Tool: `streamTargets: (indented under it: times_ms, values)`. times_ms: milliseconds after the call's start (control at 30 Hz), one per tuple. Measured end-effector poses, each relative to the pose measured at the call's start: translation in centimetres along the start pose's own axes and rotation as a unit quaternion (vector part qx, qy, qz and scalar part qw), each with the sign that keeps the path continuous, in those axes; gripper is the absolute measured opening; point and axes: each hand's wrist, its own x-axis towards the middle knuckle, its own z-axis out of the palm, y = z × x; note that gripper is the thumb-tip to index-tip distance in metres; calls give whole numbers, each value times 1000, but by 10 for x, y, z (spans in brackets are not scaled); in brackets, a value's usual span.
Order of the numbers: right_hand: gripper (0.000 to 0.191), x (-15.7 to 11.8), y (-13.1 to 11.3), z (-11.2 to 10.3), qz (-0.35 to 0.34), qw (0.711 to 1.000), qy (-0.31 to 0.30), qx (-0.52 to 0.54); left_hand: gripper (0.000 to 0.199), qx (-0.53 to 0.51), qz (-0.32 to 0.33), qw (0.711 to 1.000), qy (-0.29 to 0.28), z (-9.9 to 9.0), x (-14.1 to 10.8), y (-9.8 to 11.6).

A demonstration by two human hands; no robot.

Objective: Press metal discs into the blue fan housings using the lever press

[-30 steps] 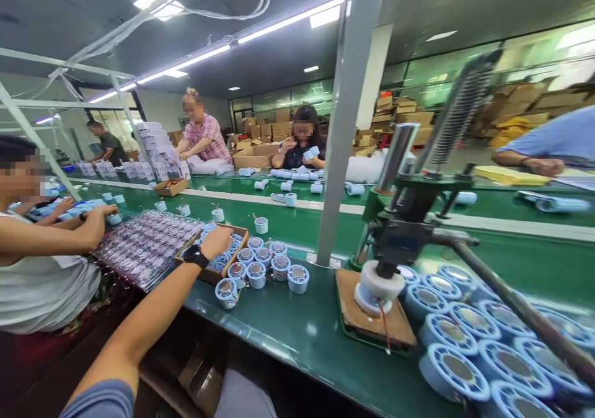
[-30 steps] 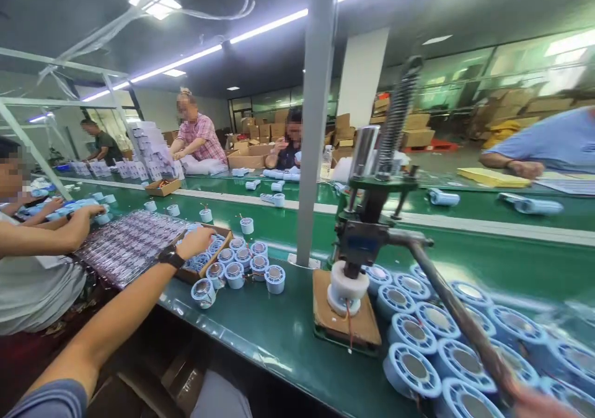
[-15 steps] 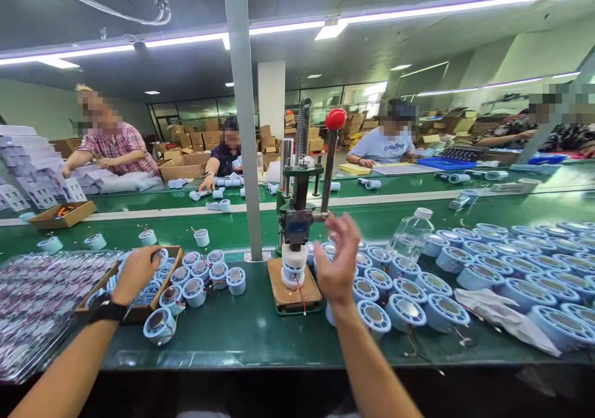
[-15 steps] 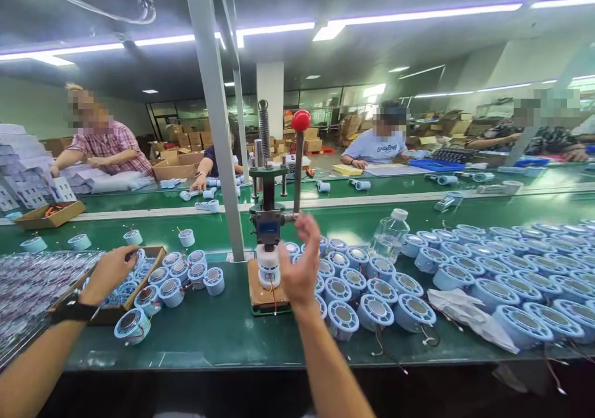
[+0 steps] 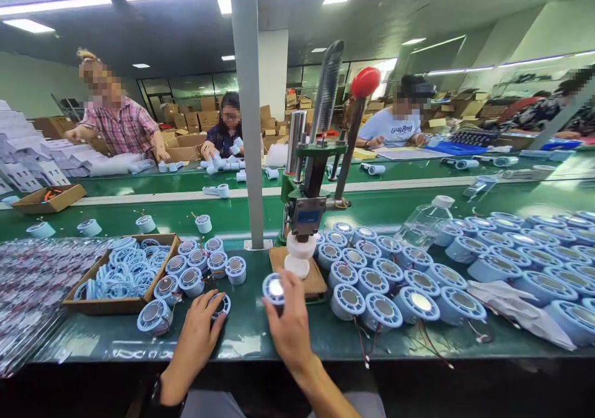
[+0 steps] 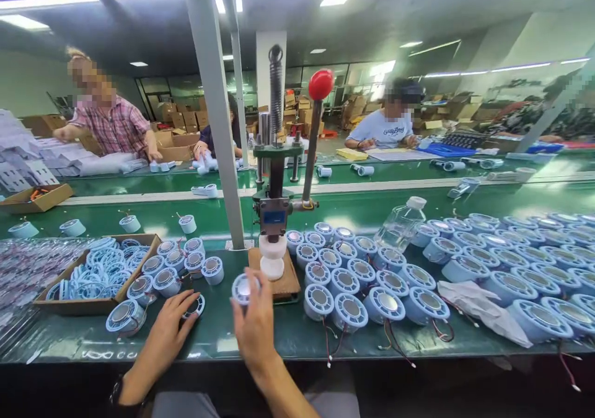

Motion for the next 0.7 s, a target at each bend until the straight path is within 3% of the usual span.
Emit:
streamTargets:
  times_ms: [67, 133, 267, 433, 533, 700]
  values:
    - [54, 4, -2, 11, -35, 990, -132, -25, 38, -1, -9, 1000, -2, -2, -8, 0]
    - [57, 22, -2, 22, -32, 972, -221, -67, 38, -6, -21, 1000, -6, -7, -13, 4]
    - [57, 52, -5, 40, -51, 954, -254, -149, 42, -14, -55, 998, -3, -16, -21, 13]
    - [47, 42, -27, 57, -136, 924, -298, -194, 54, -37, -47, 997, -41, -21, -26, 16]
    - [38, 21, -30, 45, -159, 920, -308, -185, 51, -61, -62, 995, -40, -24, -28, 15]
    - [44, -19, -14, -18, -197, 933, -299, -31, 60, -46, -68, 995, -49, -29, -29, 19]
